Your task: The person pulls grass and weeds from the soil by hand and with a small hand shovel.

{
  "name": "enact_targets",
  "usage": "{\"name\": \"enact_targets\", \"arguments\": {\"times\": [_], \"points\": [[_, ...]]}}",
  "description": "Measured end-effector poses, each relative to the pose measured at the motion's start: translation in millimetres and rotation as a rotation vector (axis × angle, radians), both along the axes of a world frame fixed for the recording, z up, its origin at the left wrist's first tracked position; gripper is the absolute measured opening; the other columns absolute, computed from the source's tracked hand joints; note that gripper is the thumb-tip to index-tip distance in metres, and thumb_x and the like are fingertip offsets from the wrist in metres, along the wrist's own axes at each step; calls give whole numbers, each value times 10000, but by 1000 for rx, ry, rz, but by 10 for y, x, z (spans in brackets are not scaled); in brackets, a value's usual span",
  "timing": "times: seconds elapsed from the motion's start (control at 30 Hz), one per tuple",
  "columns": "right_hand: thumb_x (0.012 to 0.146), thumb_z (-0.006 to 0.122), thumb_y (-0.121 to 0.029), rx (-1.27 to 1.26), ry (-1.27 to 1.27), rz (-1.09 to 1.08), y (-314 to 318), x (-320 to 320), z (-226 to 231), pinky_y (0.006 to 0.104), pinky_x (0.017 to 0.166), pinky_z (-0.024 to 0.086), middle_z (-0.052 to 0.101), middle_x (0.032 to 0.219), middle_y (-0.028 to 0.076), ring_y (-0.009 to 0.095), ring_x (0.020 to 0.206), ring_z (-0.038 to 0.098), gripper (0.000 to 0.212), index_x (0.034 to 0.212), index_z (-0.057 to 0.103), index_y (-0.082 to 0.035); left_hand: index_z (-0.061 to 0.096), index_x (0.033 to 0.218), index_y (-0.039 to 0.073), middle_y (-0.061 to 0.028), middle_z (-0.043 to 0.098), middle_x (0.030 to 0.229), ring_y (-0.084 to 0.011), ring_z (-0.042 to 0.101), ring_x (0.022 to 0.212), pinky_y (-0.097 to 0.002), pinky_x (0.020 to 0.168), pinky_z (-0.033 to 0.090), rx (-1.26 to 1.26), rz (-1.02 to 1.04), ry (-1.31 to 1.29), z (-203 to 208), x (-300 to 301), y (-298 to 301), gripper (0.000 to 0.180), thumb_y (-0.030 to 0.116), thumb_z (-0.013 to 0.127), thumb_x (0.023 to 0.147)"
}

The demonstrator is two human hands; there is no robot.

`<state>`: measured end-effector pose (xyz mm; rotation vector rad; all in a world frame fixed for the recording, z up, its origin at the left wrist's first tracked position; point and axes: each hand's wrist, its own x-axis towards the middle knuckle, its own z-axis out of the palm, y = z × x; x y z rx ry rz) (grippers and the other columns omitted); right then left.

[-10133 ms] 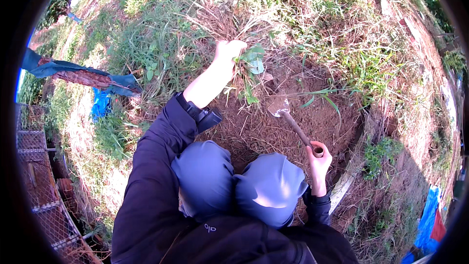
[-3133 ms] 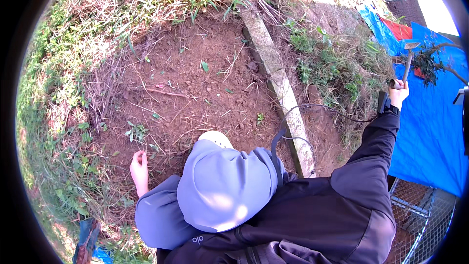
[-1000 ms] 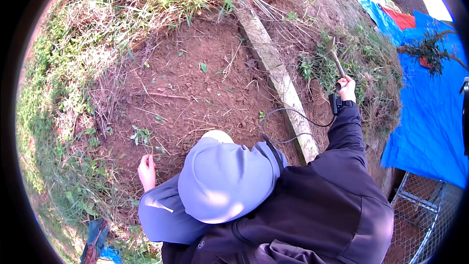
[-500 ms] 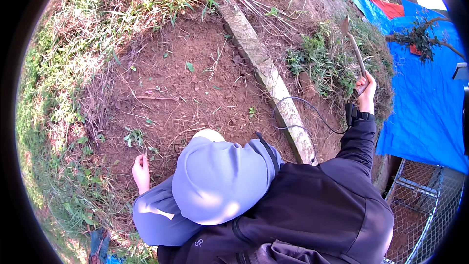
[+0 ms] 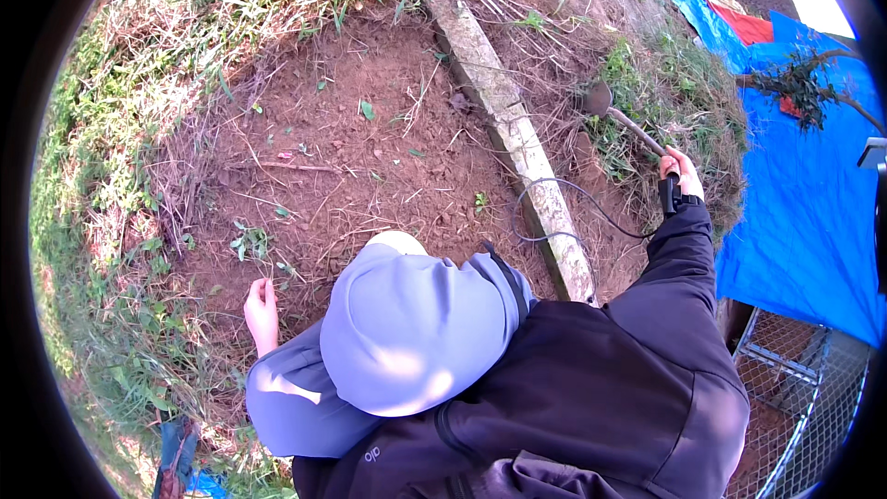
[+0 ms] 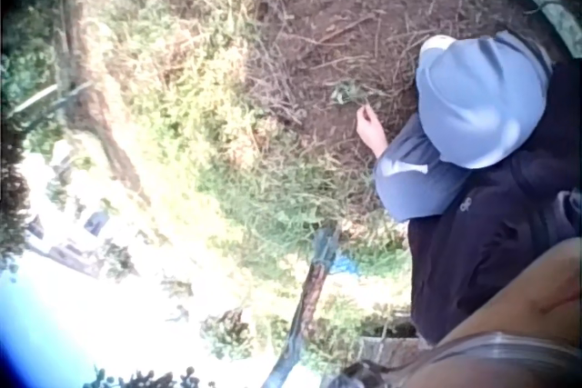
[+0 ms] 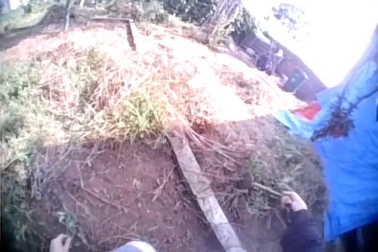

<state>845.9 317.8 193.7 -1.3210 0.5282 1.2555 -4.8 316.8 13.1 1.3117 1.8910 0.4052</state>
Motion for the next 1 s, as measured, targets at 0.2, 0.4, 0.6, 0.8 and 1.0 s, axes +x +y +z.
{"name": "enact_targets", "arguments": {"times": [0.2, 0.4, 0.6, 0.8, 1.0], "points": [[834, 589, -142, -97, -470, 151, 260, 3, 289, 206, 353, 398, 470, 522, 15, 128, 400, 473, 186, 743, 439, -81, 597, 979, 23, -63, 589, 665, -125, 547, 592, -279, 562, 427, 5, 31, -16, -38, 40, -55, 213, 210, 524, 909], [838, 576, -190, 2, -754, 348, 780, -403, 506, 245, 383, 385, 465, 512, -9, 101, 398, 434, 222, 678, 449, -102, 597, 985, 24, -55, 581, 653, -119, 543, 589, -273, 559, 427, 6, 72, -67, -32, 16, 6, 220, 218, 529, 908], [839, 586, -160, 5, -846, 347, 1297, -440, 947, 212, 372, 387, 472, 524, -9, 89, 405, 441, 193, 726, 443, -97, 592, 992, 27, -52, 583, 655, -120, 558, 601, -268, 556, 433, 25, 58, -54, -30, -5, 34, 222, 224, 532, 908], [793, 615, -133, -82, -1053, 415, 1602, -828, 888, 278, 394, 395, 501, 560, 29, 126, 425, 467, 128, 782, 510, -59, 589, 1006, 24, -73, 600, 696, -130, 571, 621, -288, 581, 450, 36, 118, -49, 7, -66, -66, 247, 244, 534, 908], [801, 597, -158, -256, -1028, 724, 1292, -745, 1114, 228, 375, 363, 482, 543, -14, 72, 412, 440, 109, 806, 530, -71, 594, 999, 37, -58, 607, 693, -137, 565, 612, -276, 580, 437, 29, 127, -66, -166, -116, -177, 244, 252, 536, 900]]}}
